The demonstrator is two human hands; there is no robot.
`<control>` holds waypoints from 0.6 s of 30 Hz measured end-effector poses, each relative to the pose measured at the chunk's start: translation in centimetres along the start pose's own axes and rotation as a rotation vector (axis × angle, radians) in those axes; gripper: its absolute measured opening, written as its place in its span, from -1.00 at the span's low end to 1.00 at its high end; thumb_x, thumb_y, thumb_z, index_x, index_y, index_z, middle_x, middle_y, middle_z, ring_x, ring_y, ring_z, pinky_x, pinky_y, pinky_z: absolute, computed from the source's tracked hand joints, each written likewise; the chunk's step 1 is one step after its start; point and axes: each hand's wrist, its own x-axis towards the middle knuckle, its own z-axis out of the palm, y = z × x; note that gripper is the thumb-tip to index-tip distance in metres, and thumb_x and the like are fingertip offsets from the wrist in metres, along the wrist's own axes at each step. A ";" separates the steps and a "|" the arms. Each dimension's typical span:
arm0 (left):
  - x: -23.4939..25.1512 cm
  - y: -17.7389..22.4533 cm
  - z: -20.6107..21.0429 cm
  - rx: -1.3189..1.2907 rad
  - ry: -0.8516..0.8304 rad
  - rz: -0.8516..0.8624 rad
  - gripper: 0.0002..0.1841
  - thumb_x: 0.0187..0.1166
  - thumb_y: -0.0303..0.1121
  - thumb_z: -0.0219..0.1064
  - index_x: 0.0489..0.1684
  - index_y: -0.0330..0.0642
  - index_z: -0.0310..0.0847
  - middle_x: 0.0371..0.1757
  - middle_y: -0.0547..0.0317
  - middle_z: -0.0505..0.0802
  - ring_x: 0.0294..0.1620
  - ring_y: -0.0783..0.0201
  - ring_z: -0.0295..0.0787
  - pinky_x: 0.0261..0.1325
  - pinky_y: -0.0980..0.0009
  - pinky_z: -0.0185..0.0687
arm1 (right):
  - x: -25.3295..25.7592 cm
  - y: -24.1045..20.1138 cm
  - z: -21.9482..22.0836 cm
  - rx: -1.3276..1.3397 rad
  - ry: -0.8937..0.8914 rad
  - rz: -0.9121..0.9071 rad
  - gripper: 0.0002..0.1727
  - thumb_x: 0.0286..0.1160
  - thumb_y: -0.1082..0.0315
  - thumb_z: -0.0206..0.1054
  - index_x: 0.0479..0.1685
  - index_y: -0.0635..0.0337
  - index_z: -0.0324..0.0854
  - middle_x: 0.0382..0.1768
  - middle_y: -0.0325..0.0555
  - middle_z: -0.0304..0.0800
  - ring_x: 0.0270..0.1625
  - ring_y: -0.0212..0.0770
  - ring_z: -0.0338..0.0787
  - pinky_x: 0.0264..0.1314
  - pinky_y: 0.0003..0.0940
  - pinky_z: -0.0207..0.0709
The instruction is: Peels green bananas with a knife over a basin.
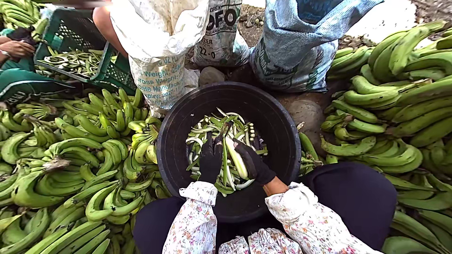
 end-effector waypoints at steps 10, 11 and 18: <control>-3.5 0.3 0.2 0.009 -0.243 0.436 -0.54 0.65 -0.17 0.25 0.38 -0.28 0.69 0.33 -0.17 0.79 0.42 -0.03 0.68 0.52 -0.03 0.48 | 3.5 -1.3 -5.7 0.845 0.139 0.417 -0.33 0.86 -0.16 -0.39 -0.13 0.18 0.47 -0.47 -0.12 0.65 -0.60 -0.31 0.67 -0.62 -0.49 0.60; -3.6 0.4 0.1 0.035 -0.238 0.477 -0.55 0.63 -0.17 0.26 0.35 -0.26 0.72 0.29 -0.17 0.80 0.39 -0.06 0.70 0.48 -0.08 0.49 | 3.7 -1.7 -5.8 0.868 0.123 0.437 -0.31 0.85 -0.18 -0.39 -0.17 0.20 0.48 -0.49 -0.12 0.64 -0.63 -0.31 0.66 -0.66 -0.51 0.58; -2.4 0.0 0.8 0.209 0.090 0.432 -0.52 0.59 -0.10 0.29 0.31 -0.25 0.75 0.29 -0.24 0.81 0.35 -0.24 0.72 0.41 -0.26 0.47 | 1.9 -0.1 -2.3 0.686 0.052 0.195 -0.51 0.89 0.11 -0.33 0.04 0.15 0.52 -0.40 -0.14 0.75 -0.41 -0.29 0.77 -0.32 -0.37 0.73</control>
